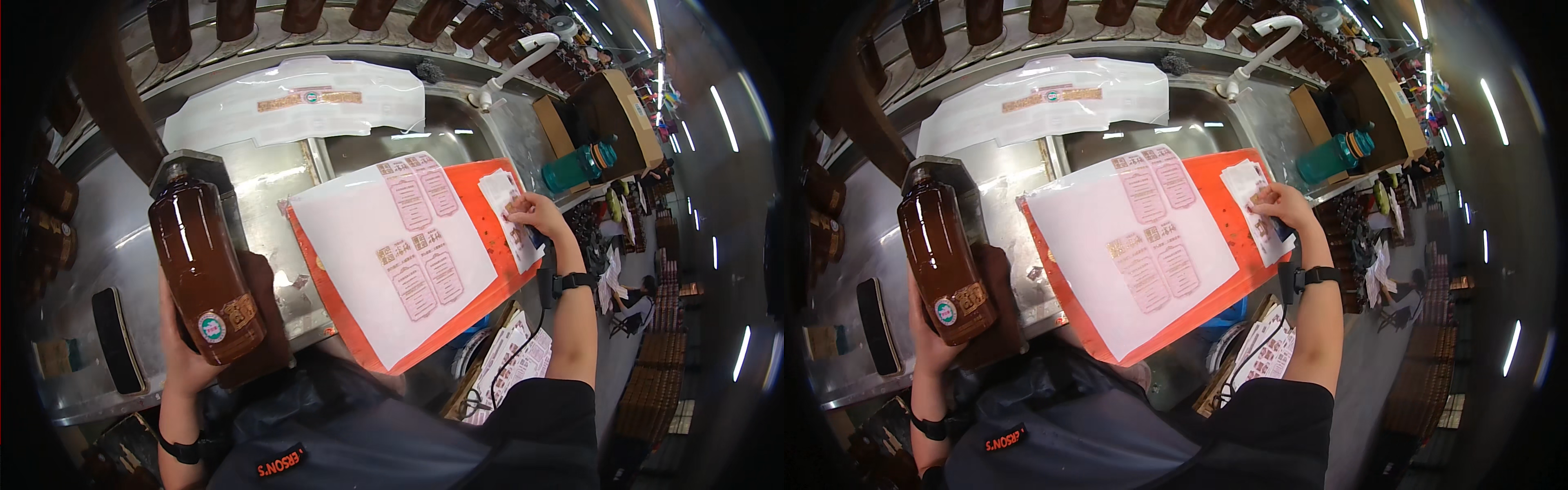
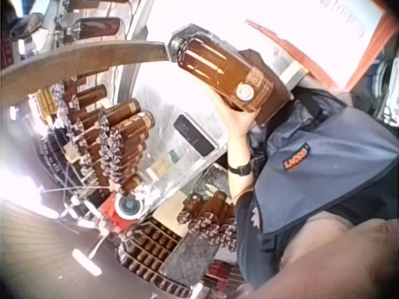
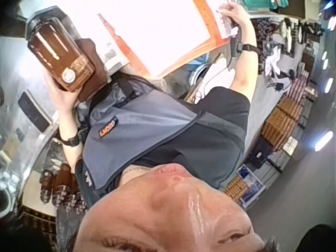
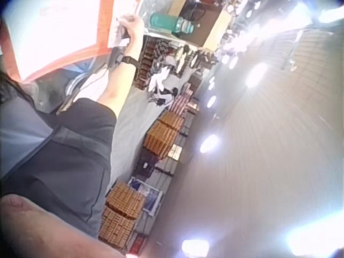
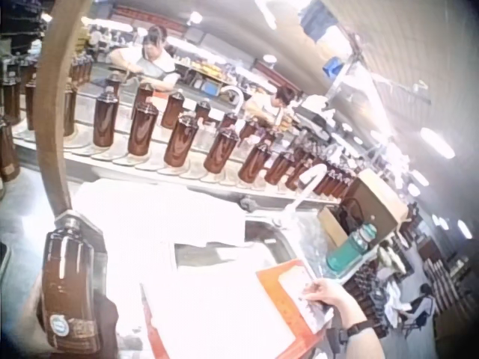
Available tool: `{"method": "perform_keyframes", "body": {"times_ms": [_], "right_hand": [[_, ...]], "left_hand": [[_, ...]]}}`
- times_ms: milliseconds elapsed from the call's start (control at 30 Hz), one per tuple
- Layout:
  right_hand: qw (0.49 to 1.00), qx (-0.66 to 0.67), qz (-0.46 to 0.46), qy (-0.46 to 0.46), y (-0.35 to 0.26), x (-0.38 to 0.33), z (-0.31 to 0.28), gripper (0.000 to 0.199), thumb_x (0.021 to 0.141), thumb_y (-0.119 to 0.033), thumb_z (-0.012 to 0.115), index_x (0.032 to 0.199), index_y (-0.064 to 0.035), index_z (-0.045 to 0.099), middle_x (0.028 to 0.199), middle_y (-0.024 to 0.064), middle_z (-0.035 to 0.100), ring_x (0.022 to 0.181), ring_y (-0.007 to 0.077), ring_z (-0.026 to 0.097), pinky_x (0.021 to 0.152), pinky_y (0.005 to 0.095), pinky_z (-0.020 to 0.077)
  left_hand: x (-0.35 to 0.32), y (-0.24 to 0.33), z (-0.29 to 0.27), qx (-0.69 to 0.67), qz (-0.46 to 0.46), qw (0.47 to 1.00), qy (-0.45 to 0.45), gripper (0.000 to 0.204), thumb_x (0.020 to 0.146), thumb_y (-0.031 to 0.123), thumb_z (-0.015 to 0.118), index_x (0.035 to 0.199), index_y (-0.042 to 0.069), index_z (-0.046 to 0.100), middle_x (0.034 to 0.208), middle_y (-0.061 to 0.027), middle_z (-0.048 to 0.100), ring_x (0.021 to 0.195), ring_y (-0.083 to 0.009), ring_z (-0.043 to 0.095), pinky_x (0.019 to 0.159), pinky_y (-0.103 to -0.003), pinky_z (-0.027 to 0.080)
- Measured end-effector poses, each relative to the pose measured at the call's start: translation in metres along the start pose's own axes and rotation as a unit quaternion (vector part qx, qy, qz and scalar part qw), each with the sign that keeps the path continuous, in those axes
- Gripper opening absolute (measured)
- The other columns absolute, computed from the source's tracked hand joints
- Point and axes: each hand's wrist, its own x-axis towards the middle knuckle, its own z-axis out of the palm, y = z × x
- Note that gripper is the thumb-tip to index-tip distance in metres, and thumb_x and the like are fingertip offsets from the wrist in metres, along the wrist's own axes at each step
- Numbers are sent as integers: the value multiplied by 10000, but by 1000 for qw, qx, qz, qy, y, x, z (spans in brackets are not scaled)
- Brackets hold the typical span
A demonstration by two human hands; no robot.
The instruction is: Apply adhesive labels to large plastic bottles on a production line and smooth them out with a squeegee tool.
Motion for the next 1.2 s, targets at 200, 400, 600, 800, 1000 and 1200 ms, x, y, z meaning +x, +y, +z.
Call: {"method": "perform_keyframes", "body": {"times_ms": [200, 400, 600, 800, 1000, 1200], "right_hand": [[997, 31, -57, 38, -11, 45, 15, 433, 677, -215, 890, 944, -52, 591, 791, -3, 527, 753, 124, 512, 676, 269, 430], [997, -23, -67, 33, -29, 93, 5, 527, 692, -221, 884, 1131, -67, 635, 809, 10, 579, 777, 132, 555, 691, 279, 456], [985, 5, -2, -173, -34, 118, -8, 661, 790, -196, 817, 1379, -77, 542, 847, 9, 626, 763, 117, 600, 710, 281, 478], [985, 65, -1, -157, -34, 152, -6, 207, 798, -129, 795, 959, -25, 720, 801, 54, 699, 703, 132, 624, 674, 293, 504], [978, -105, -177, 24, -192, 90, 25, 120, 781, -119, 743, 859, -30, 729, 733, 69, 679, 690, 138, 640, 664, 269, 491], [853, 72, -511, -83, -364, -42, 88, 50, 756, -60, 769, 797, -56, 740, 732, 20, 695, 703, 158, 614, 650, 281, 449]], "left_hand": [[0, 1, 0, 28, 7, 1000, 8, 1228, 651, 269, 913, 1557, -3, 129, 1462, -141, 427, 1301, -230, 493, 1088, -362, 397], [-2, 1, 3, 37, -23, 999, 21, 1219, 650, 267, 913, 1553, -3, 140, 1437, -144, 457, 1275, -229, 520, 1067, -359, 416], [4, 14, 4, 5, -44, 999, 7, 1239, 627, 254, 924, 1552, -2, 140, 1442, -151, 455, 1274, -233, 527, 1072, -368, 424], [0, 10, -12, 55, -47, 997, -31, 1315, 569, 290, 940, 1556, -5, 123, 1574, -202, 270, 1457, -310, 293, 1185, -418, 261], [21, 34, -19, 36, 49, 994, -91, 1422, 568, 261, 955, 1559, 26, -36, 1592, -212, 188, 1446, -331, 312, 1150, -458, 353], [18, 31, -14, 34, 71, 994, -81, 1357, 637, 228, 924, 1552, 5, -53, 1543, -234, 309, 1390, -339, 410, 1132, -429, 363]]}}
